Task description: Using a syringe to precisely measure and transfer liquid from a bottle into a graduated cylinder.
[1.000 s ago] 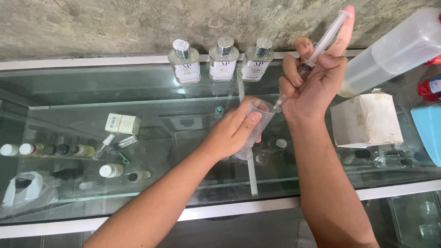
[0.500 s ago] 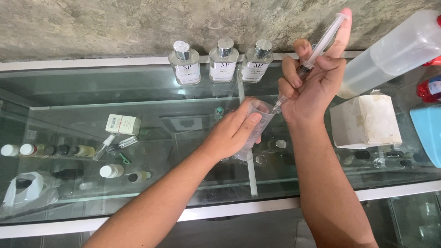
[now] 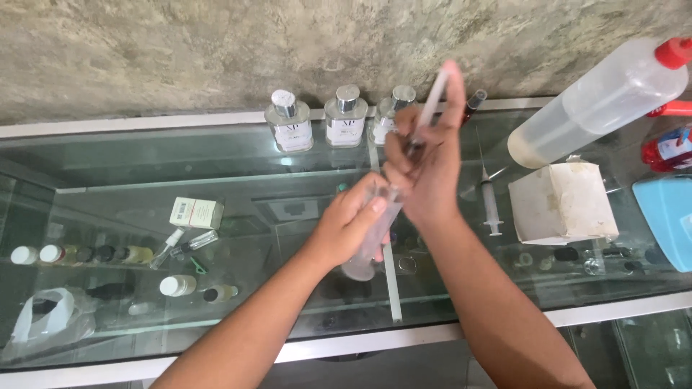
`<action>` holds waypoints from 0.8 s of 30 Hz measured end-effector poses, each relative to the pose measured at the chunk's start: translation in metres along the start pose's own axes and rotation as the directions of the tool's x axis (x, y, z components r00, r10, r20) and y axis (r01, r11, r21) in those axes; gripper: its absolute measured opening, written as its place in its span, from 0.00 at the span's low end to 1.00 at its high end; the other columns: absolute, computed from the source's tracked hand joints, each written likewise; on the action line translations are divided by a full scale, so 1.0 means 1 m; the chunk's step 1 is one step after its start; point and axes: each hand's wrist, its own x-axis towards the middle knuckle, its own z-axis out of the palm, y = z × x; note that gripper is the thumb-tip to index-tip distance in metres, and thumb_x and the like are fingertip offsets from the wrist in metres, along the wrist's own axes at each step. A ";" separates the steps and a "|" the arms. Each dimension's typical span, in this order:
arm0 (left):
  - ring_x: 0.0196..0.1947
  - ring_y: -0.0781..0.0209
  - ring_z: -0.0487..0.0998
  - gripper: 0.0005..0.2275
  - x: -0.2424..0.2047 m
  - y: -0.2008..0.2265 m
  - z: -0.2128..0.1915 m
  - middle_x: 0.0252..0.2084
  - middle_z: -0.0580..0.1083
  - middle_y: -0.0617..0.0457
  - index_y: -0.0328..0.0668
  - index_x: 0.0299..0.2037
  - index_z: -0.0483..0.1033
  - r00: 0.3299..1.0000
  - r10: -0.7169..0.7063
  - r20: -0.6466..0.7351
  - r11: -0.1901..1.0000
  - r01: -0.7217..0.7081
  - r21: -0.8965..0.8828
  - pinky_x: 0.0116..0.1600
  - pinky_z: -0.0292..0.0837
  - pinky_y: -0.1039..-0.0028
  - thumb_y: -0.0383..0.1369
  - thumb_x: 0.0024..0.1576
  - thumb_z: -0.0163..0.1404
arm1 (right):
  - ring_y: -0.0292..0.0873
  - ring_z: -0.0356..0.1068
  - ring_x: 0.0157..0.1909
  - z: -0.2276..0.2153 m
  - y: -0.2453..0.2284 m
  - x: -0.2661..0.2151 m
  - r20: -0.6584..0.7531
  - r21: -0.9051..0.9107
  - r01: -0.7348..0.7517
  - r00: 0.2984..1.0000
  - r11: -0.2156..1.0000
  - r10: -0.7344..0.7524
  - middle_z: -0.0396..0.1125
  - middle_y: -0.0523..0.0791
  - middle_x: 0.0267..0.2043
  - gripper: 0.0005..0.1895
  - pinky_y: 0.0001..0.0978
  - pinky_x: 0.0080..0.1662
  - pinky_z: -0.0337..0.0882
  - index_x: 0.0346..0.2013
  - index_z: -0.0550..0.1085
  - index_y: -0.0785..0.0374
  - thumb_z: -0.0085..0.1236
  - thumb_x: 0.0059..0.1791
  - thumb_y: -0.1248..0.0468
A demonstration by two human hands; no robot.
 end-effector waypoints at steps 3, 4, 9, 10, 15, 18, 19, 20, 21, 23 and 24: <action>0.25 0.52 0.79 0.15 -0.012 0.013 -0.004 0.23 0.76 0.38 0.41 0.41 0.73 0.966 0.243 -0.087 0.969 -0.246 -0.022 0.37 0.77 0.64 0.45 0.62 0.42 | 0.37 0.49 0.22 0.014 0.009 -0.004 -0.131 0.017 -0.140 0.981 0.990 0.141 0.51 0.45 0.36 0.41 0.17 0.11 0.48 0.75 0.45 0.29 0.40 0.51 0.67; 0.25 0.52 0.79 0.15 -0.007 0.000 -0.006 0.23 0.76 0.38 0.41 0.41 0.73 0.966 0.245 -0.085 0.969 -0.247 -0.019 0.37 0.77 0.64 0.45 0.62 0.42 | 0.37 0.49 0.22 0.014 0.010 -0.004 -0.130 0.019 -0.136 0.982 0.991 0.137 0.51 0.45 0.36 0.41 0.17 0.11 0.48 0.75 0.45 0.29 0.40 0.51 0.67; 0.30 0.67 0.73 0.12 0.005 0.008 -0.012 0.27 0.79 0.49 0.40 0.34 0.78 0.952 0.285 -0.107 0.956 -0.290 -0.035 0.41 0.75 0.71 0.41 0.55 0.58 | 0.37 0.52 0.21 0.011 0.014 -0.007 -0.139 0.015 -0.158 0.977 0.987 0.159 0.53 0.46 0.35 0.42 0.16 0.12 0.53 0.74 0.49 0.28 0.39 0.49 0.69; 0.30 0.67 0.73 0.12 0.004 0.009 -0.013 0.27 0.79 0.49 0.40 0.34 0.78 0.952 0.287 -0.110 0.956 -0.292 -0.033 0.41 0.75 0.71 0.41 0.55 0.58 | 0.37 0.52 0.21 0.012 0.014 -0.007 -0.136 0.016 -0.159 0.978 0.987 0.160 0.53 0.46 0.35 0.42 0.16 0.12 0.53 0.74 0.49 0.28 0.39 0.49 0.69; 0.32 0.70 0.71 0.10 0.003 0.007 -0.014 0.26 0.78 0.51 0.40 0.33 0.79 0.968 0.219 -0.122 0.969 -0.231 -0.089 0.40 0.74 0.73 0.38 0.54 0.59 | 0.37 0.51 0.20 0.009 0.019 -0.008 -0.163 0.052 -0.162 0.972 0.985 0.168 0.53 0.46 0.35 0.42 0.18 0.12 0.53 0.73 0.49 0.28 0.37 0.49 0.70; 0.32 0.71 0.72 0.09 0.006 0.009 -0.010 0.27 0.80 0.50 0.39 0.33 0.79 0.969 0.209 -0.132 0.970 -0.222 -0.098 0.40 0.75 0.73 0.37 0.55 0.58 | 0.37 0.52 0.20 0.003 0.020 -0.007 -0.169 0.068 -0.155 0.972 0.986 0.165 0.54 0.46 0.35 0.41 0.17 0.12 0.53 0.73 0.49 0.30 0.37 0.49 0.70; 0.32 0.71 0.72 0.09 0.007 0.011 -0.009 0.27 0.80 0.50 0.39 0.33 0.79 0.969 0.209 -0.131 0.970 -0.222 -0.098 0.40 0.75 0.73 0.37 0.55 0.58 | 0.37 0.52 0.20 0.005 0.017 -0.006 -0.169 0.068 -0.154 0.972 0.986 0.164 0.54 0.46 0.35 0.41 0.17 0.12 0.53 0.73 0.49 0.30 0.37 0.49 0.70; 0.31 0.71 0.72 0.09 0.008 0.013 -0.008 0.26 0.79 0.50 0.39 0.32 0.79 0.964 0.223 -0.145 0.969 -0.235 -0.075 0.39 0.74 0.74 0.38 0.56 0.58 | 0.37 0.52 0.20 0.007 0.016 -0.006 -0.174 0.058 -0.151 0.972 0.987 0.159 0.53 0.46 0.35 0.41 0.18 0.12 0.53 0.73 0.50 0.30 0.37 0.49 0.70; 0.30 0.70 0.72 0.10 0.007 0.014 -0.007 0.25 0.78 0.50 0.39 0.31 0.78 0.959 0.234 -0.161 0.968 -0.245 -0.052 0.38 0.73 0.74 0.38 0.56 0.58 | 0.37 0.52 0.20 0.009 0.015 -0.007 -0.179 0.049 -0.151 0.971 0.987 0.157 0.52 0.46 0.35 0.40 0.18 0.12 0.54 0.73 0.50 0.30 0.37 0.49 0.70; 0.29 0.69 0.72 0.10 0.008 0.012 -0.007 0.24 0.78 0.50 0.39 0.31 0.78 0.958 0.234 -0.164 0.968 -0.245 -0.049 0.38 0.73 0.74 0.38 0.57 0.58 | 0.37 0.52 0.20 0.009 0.013 -0.006 -0.185 0.049 -0.154 0.970 0.987 0.160 0.52 0.46 0.35 0.40 0.17 0.12 0.53 0.73 0.50 0.31 0.37 0.49 0.70; 0.29 0.68 0.73 0.10 0.009 0.011 -0.006 0.24 0.78 0.49 0.40 0.31 0.78 0.957 0.237 -0.165 0.968 -0.248 -0.045 0.38 0.73 0.74 0.39 0.57 0.57 | 0.37 0.52 0.20 0.008 0.012 -0.007 -0.190 0.048 -0.155 0.968 0.987 0.161 0.52 0.46 0.36 0.40 0.17 0.12 0.53 0.73 0.50 0.32 0.37 0.49 0.70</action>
